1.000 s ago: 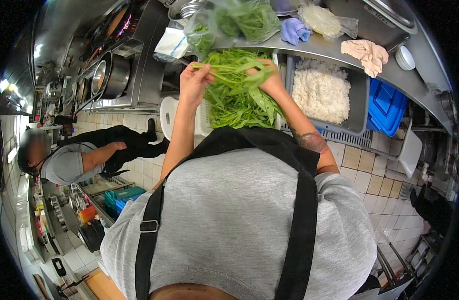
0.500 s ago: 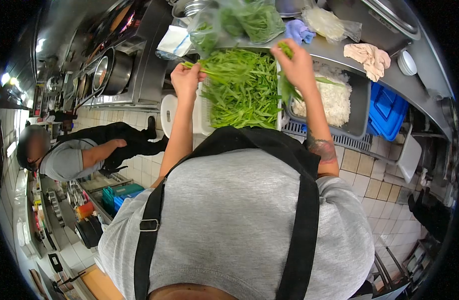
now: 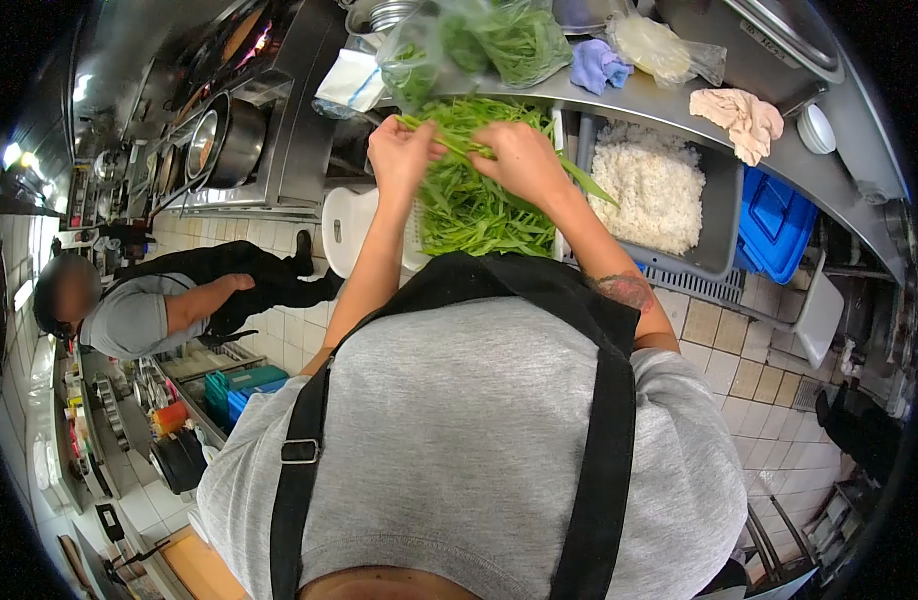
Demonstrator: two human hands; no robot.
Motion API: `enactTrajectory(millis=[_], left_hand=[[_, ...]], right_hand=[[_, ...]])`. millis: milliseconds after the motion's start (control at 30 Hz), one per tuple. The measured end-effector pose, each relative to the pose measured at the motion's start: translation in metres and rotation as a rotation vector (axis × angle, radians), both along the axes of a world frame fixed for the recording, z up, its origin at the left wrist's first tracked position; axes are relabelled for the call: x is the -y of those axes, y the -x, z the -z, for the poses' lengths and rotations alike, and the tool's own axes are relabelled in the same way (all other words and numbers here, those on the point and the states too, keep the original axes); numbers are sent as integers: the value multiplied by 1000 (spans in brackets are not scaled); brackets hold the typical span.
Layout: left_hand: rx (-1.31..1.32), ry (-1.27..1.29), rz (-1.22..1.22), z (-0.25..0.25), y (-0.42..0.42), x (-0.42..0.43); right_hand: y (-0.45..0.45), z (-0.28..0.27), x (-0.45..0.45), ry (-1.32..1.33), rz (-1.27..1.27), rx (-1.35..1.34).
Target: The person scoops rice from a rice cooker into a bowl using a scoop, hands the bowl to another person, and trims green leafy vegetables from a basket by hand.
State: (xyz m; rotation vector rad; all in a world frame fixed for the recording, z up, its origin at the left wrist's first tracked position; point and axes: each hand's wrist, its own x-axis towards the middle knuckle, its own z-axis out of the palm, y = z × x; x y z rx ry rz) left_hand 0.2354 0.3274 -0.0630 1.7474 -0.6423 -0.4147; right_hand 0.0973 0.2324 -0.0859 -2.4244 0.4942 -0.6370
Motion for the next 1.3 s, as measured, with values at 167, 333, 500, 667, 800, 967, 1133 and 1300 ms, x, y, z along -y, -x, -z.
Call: enactTrajectory(millis=[167,333,500,667,800,967,1133,1300], left_hand=[[-26,8,39,-2,9,2],[-65,65,104,8,12,5],[-156,264,87,12,0,4],[-472,373,157,9,-41,-22],[-689,457,267,9,-54,-34],[-958,557,275,12,-60,-40],[-428,-34,435,35,-78,-58],[219,-776,561,120,-91,-78]], right_hand=[[-3,6,2,-41,-11,113],[-4,12,9,-124,118,288],[6,14,40,-728,450,358],[53,22,95,-1147,217,774],[79,0,93,-1111,116,665],[77,9,92,-979,144,508],[71,18,87,-1149,29,524],[72,31,86,-1252,76,514]])
